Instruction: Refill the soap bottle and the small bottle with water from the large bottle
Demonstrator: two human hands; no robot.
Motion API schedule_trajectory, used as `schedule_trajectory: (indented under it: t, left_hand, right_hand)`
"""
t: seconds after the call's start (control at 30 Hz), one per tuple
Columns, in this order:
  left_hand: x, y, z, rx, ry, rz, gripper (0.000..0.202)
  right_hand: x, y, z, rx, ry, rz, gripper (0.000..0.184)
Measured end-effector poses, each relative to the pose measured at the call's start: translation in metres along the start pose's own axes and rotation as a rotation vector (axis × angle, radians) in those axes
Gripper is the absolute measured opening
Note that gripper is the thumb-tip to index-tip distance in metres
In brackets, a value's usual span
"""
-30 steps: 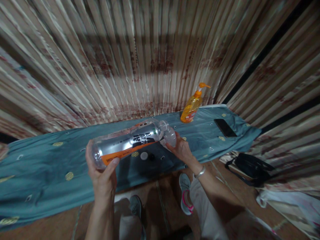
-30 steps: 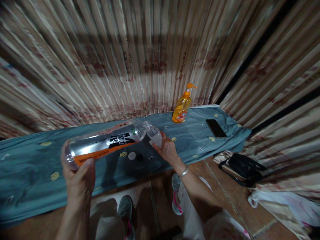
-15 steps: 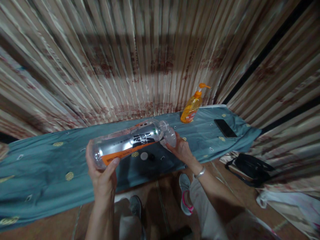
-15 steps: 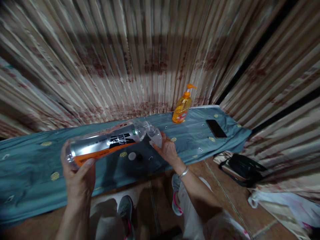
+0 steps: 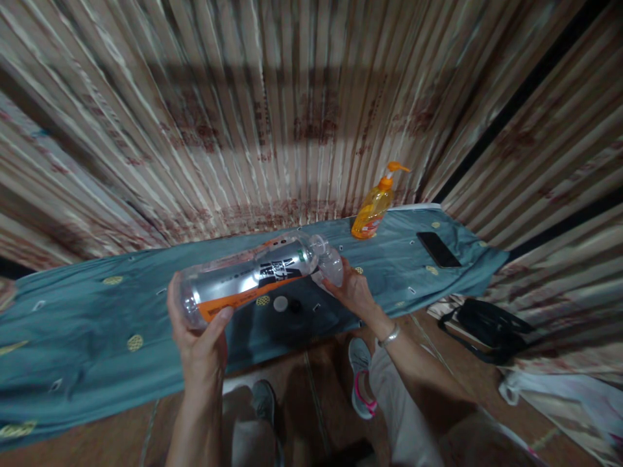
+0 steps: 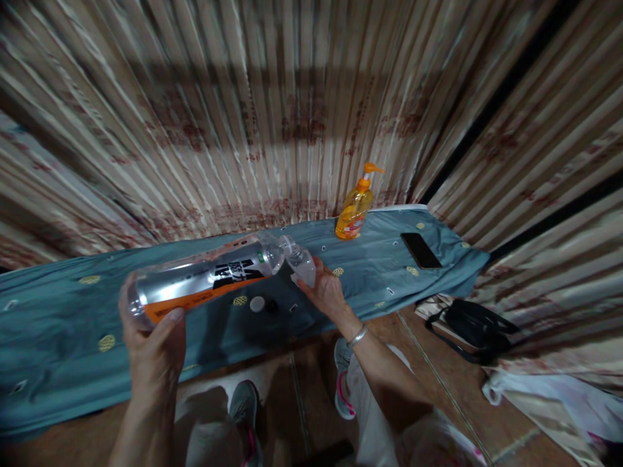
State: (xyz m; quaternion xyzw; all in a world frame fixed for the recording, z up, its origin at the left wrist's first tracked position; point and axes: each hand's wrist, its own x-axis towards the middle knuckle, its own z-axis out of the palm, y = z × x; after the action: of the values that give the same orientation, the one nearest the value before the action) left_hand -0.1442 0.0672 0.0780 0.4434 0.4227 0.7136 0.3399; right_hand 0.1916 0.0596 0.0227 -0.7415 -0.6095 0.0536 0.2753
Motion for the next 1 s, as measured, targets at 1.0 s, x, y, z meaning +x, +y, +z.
schedule_trajectory:
  t: [1.0]
  left_hand:
    - [0.0022, -0.0001, 0.0014, -0.036, 0.023, -0.024, 0.115]
  right_hand:
    - [0.0003, 0.0068, 0.0054, 0.032, 0.014, -0.020, 0.072]
